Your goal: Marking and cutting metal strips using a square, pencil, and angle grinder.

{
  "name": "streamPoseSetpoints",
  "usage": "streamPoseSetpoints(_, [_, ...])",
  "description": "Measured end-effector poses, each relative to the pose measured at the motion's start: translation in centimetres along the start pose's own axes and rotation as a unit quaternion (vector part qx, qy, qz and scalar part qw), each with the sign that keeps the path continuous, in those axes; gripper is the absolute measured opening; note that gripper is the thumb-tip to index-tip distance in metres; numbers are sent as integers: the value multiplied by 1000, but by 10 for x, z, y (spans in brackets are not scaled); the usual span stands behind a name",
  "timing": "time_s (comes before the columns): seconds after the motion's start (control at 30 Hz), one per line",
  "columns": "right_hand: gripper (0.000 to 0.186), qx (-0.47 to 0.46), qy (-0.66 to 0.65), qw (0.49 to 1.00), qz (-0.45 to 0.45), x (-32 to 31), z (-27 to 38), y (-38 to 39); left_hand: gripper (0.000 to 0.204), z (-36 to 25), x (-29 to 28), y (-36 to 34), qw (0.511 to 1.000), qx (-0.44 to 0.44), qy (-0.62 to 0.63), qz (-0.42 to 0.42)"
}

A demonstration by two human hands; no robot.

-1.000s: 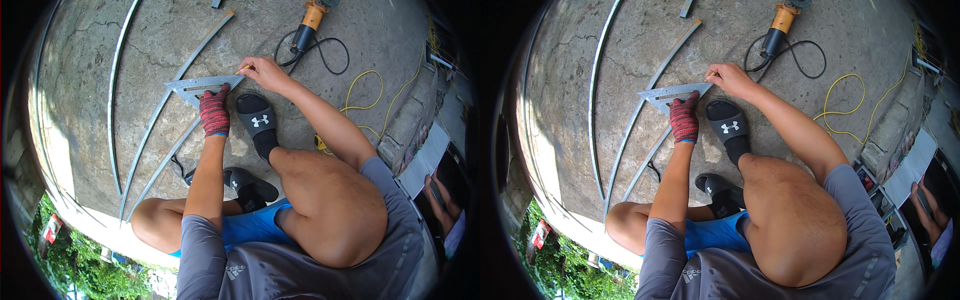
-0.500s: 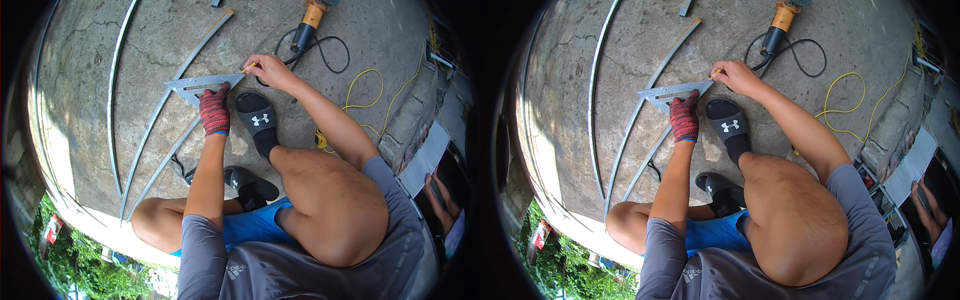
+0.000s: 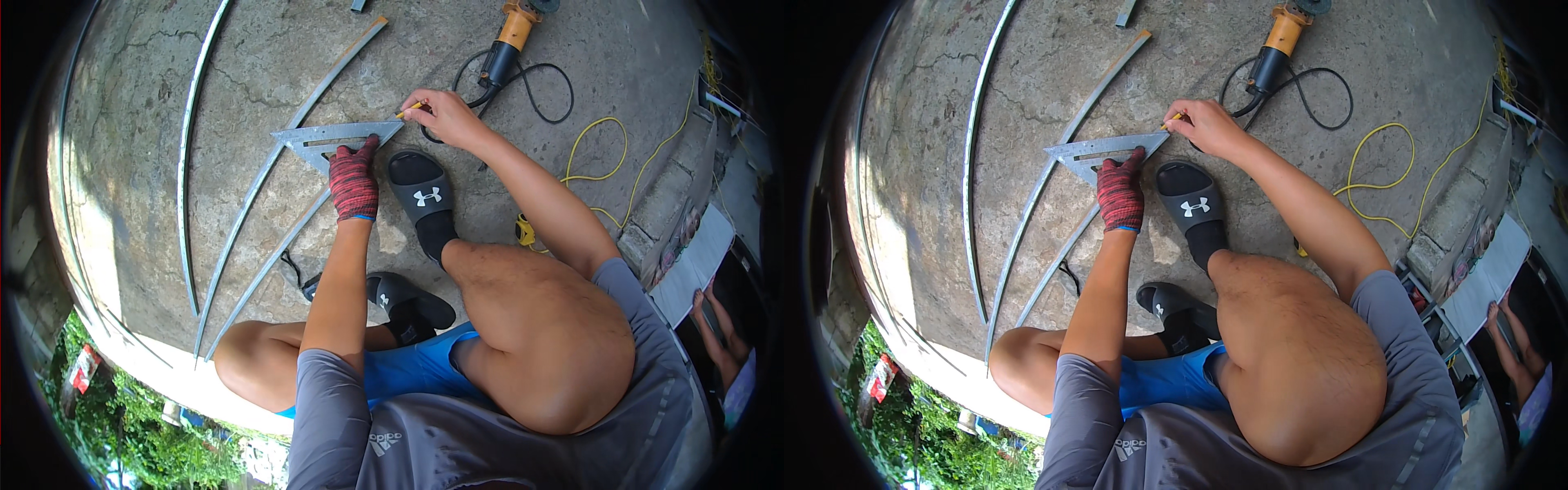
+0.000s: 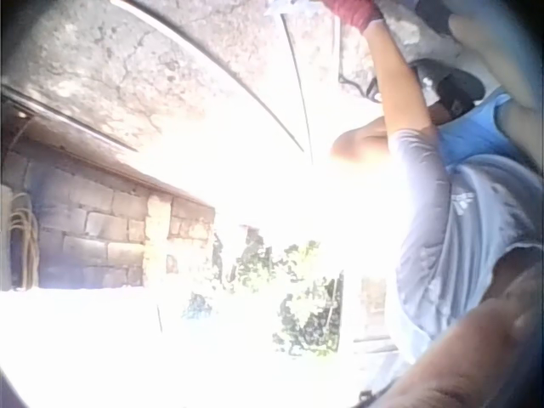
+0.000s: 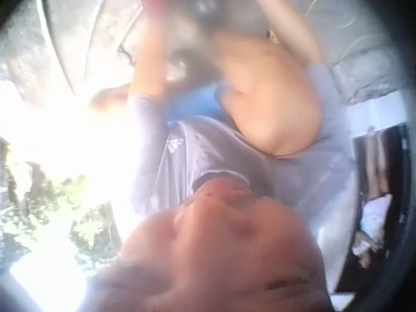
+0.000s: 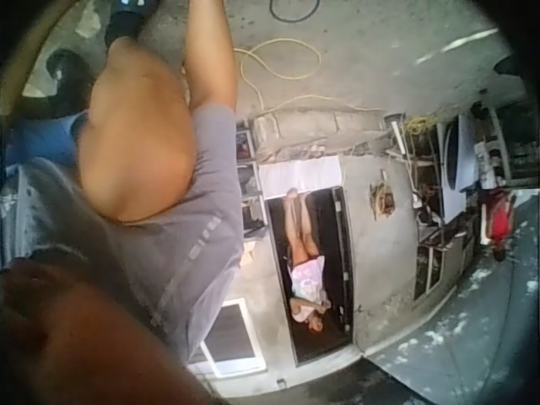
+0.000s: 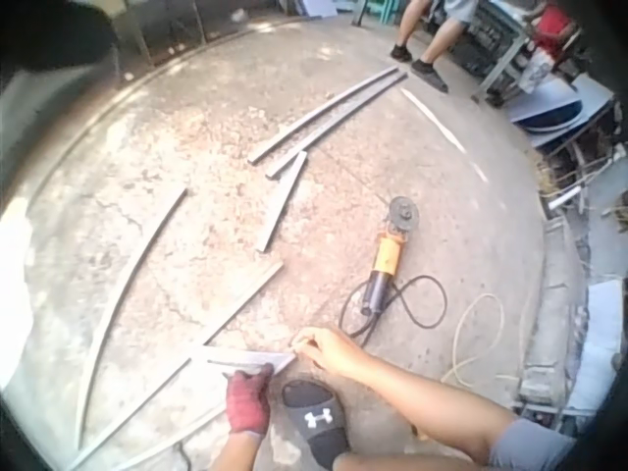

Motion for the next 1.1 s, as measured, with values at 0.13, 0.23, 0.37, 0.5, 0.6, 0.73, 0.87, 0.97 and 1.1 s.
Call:
streamPoseSetpoints(0.13, [21, 15, 30, 999, 22, 3, 8, -3, 51, 2, 1, 0, 1000, -7, 10, -2])
streamPoseSetpoints(0.23, [20, 17, 30, 999, 24, 4, 6, -4, 50, 1, 1, 0, 1000, -5, 7, -4])
streamPoseSetpoints(0.37, [19, -16, 31, 999, 19, 6, 1, -6, 50, -3, -1, -1, 1000, -4, 9, 2])
streamPoseSetpoints(0.5, [19, 13, 1, 1000, 28, 4, -2, -7, 50, 2, 1, 0, 1000, 1, 5, -9])
streamPoseSetpoints(0.6, [19, -2, 4, 1000, 17, 5, -3, -8, 50, 1, 0, 1, 1000, 2, 5, -11])
streamPoseSetpoints(0.73, [19, -15, 29, 999, 15, 5, 4, -7, 49, -2, -1, -1, 1000, -2, 8, -6])
streamPoseSetpoints(0.87, [21, -3, -13, 1000, 9, -7, -3, 1, 48, 0, 2, 0, 1000, 1, 9, -13])
streamPoseSetpoints(0.97, [22, 32, 56, 998, 20, -17, 1, 9, 46, 4, 6, 1, 1000, 1, 6, -16])
streamPoseSetpoints(1.1, [25, 65, 49, 996, -41, -22, -3, 7, 29, 10, 13, 3, 994, 36, 34, -98])
Point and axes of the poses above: each hand's wrist, its own y-axis away from the middle knuckle, its own x-axis out of the palm, z = x × y, the point moved 2 cm from there along -y, towards the middle knuckle, and after that the axes turned 3 degrees about x, right-handed, at the moved point
